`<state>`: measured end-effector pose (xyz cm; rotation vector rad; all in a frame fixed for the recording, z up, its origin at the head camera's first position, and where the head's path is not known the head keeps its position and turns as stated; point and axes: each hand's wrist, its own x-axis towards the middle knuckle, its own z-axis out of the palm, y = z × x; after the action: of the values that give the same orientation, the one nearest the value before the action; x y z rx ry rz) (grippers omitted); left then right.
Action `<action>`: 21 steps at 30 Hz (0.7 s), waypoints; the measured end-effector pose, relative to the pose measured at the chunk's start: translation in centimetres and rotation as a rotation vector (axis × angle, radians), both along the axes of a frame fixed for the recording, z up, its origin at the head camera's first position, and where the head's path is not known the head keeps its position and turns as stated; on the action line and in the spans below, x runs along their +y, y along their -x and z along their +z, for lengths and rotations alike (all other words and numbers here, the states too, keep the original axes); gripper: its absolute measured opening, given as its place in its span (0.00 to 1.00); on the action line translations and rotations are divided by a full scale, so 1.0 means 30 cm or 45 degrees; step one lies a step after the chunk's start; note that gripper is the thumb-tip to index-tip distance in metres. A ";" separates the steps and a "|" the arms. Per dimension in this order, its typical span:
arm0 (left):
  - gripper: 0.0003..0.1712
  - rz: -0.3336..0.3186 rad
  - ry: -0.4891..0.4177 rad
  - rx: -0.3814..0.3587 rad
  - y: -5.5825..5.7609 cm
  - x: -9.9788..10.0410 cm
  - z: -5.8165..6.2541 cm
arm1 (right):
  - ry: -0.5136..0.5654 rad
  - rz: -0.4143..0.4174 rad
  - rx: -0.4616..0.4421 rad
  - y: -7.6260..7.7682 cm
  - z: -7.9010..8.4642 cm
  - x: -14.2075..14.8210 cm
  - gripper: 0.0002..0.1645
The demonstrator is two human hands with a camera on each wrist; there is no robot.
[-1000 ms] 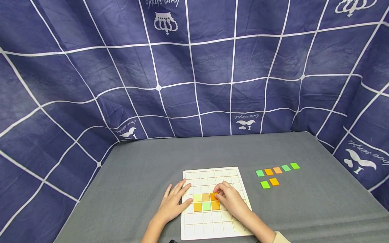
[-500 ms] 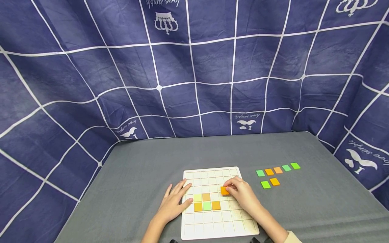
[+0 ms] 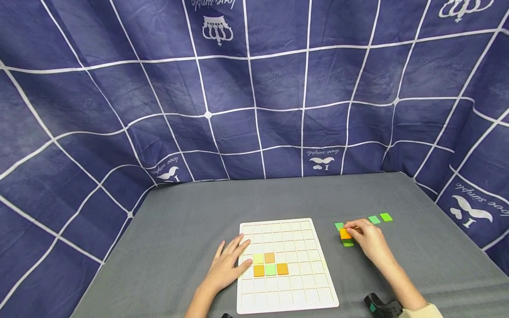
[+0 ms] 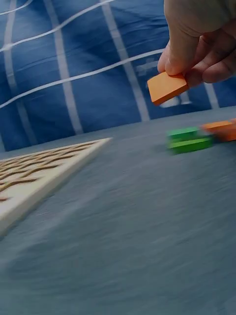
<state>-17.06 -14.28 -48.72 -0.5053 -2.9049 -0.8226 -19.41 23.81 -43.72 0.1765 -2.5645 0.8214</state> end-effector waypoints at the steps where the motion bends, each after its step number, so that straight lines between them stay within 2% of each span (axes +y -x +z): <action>1: 0.33 0.000 0.002 0.001 0.000 0.000 -0.001 | -0.007 -0.016 0.001 0.003 0.002 0.025 0.03; 3: 0.33 -0.001 0.002 0.005 0.001 0.000 -0.003 | -0.021 -0.046 -0.036 0.011 0.003 0.072 0.03; 10: 0.33 -0.011 -0.012 0.010 0.001 -0.002 -0.009 | -0.066 -0.072 -0.273 0.042 -0.008 0.193 0.07; 21: 0.33 -0.019 0.002 0.026 0.000 -0.003 -0.008 | -0.114 -0.058 -0.384 0.059 -0.051 0.242 0.07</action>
<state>-17.06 -14.37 -48.95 -0.5326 -2.8866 -0.8124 -21.17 31.08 -45.25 0.0209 -2.8780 0.7667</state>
